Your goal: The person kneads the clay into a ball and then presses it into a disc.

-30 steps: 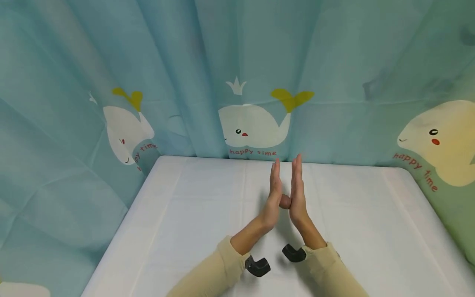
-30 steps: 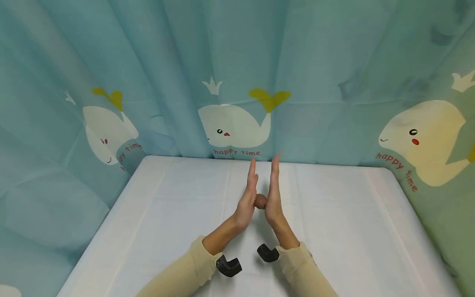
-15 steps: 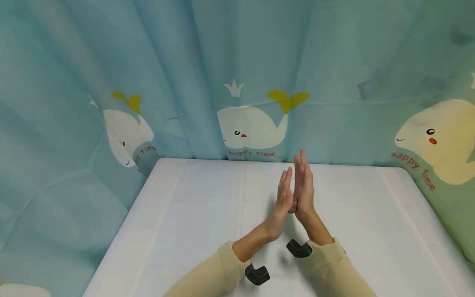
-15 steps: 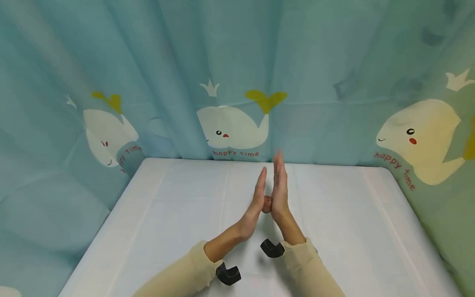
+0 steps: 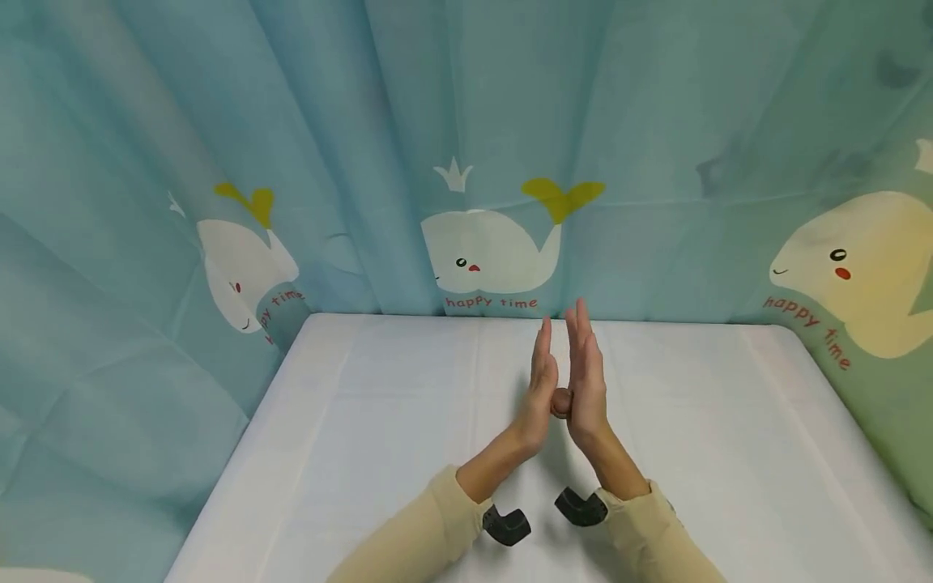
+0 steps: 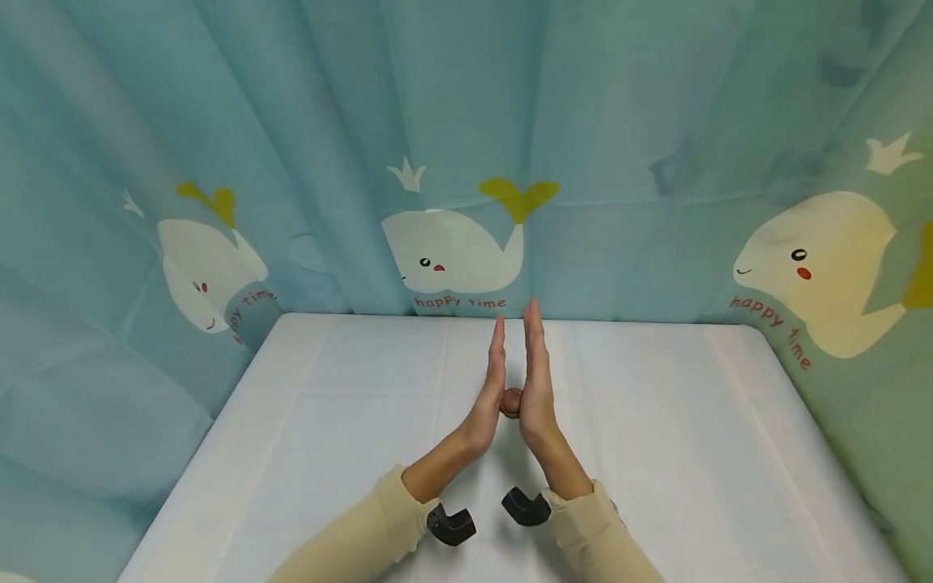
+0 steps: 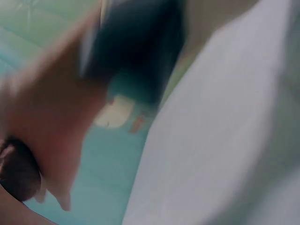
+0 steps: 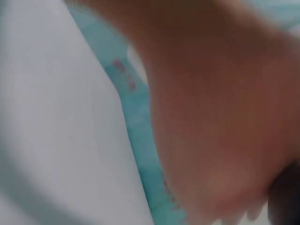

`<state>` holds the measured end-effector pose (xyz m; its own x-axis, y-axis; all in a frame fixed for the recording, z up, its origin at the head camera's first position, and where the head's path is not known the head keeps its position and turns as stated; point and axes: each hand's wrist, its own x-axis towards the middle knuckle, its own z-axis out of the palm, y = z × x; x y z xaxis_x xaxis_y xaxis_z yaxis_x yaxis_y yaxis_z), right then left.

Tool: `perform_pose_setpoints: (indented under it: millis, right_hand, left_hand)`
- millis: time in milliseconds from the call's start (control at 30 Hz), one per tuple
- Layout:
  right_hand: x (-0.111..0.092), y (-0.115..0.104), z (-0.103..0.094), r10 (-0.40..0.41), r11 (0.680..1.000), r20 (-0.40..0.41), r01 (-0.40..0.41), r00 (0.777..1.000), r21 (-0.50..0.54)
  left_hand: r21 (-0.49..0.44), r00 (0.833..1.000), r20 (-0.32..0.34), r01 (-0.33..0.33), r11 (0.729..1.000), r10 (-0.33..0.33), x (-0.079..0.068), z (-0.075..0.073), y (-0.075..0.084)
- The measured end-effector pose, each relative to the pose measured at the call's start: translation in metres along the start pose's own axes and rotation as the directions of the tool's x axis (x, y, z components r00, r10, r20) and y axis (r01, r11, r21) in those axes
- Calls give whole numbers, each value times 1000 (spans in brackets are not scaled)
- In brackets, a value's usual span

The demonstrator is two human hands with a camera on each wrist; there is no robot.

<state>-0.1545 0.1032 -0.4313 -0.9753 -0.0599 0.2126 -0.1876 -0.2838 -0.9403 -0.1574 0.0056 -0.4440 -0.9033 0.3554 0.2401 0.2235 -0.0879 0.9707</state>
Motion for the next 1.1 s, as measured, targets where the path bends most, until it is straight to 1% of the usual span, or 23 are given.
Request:
perform_pose_setpoints:
  millis: [67,133,200,267,300,367,467,533,600,700,733,800,833,867,900,933,967,1033,1100]
  right_hand:
    - [5,1,-7,31,999,-9,-31,999,22]
    - [6,5,-8,28,999,-19,-27,999,17]
    - [3,12,-3,-3,1000,0,3,1000,-19]
    - [-3,18,5,-44,996,26,46,999,-73]
    - [-5,20,9,-64,993,35,67,997,-98]
    - [-9,20,16,-99,984,49,105,994,-142]
    - [-7,13,16,-119,981,27,121,993,-149]
    - [-3,9,11,-110,982,6,110,994,-155]
    - [3,9,4,-80,989,-16,77,997,-129]
    - [7,14,-4,-30,999,-47,28,998,-36]
    - [7,17,-5,-19,1000,-57,19,998,-3]
    - [4,22,-2,-13,999,-44,15,999,46]
    - [1,24,1,-16,998,-29,18,999,58]
    - [-3,25,5,-19,998,-16,20,1000,55]
    - [-6,26,10,-26,999,-2,26,1000,43]
    - [-9,26,14,-34,999,11,33,999,29]
    - [-11,26,18,-43,999,19,43,999,14]
    - [-12,22,20,-50,999,0,50,999,7]
    - [-6,19,13,-41,999,-37,41,998,4]
  left_hand:
    - [-6,1000,9,-11,1000,12,-4,3,3]
    - [-19,999,16,-33,999,34,-5,3,5]
    - [-22,998,4,-66,998,66,-1,0,5]
    - [-26,996,-27,-85,996,84,6,-6,3]
    - [-21,995,-41,-89,996,88,9,-9,1]
    - [-10,997,-43,-70,997,69,13,-12,-4]
    - [-11,1000,19,-12,1000,12,11,-12,-10]
    - [-17,998,58,-3,1000,4,7,-9,-9]
    - [-14,996,87,-22,1000,23,2,-6,-3]
    - [60,989,135,-62,996,54,-1,-2,8]
    - [73,989,140,-64,995,54,0,-2,10]
    - [116,992,122,-52,992,38,4,-3,9]
    - [131,995,97,-41,990,29,6,-5,7]
    - [140,998,63,-31,990,22,9,-8,4]
    - [130,999,30,-23,991,19,12,-11,1]
    - [124,1000,5,-16,992,15,14,-14,-3]
    - [129,1000,-6,-10,992,11,16,-16,-6]
    - [123,1000,8,-10,992,9,15,-18,-9]
    - [110,999,43,-13,994,9,12,-14,-9]
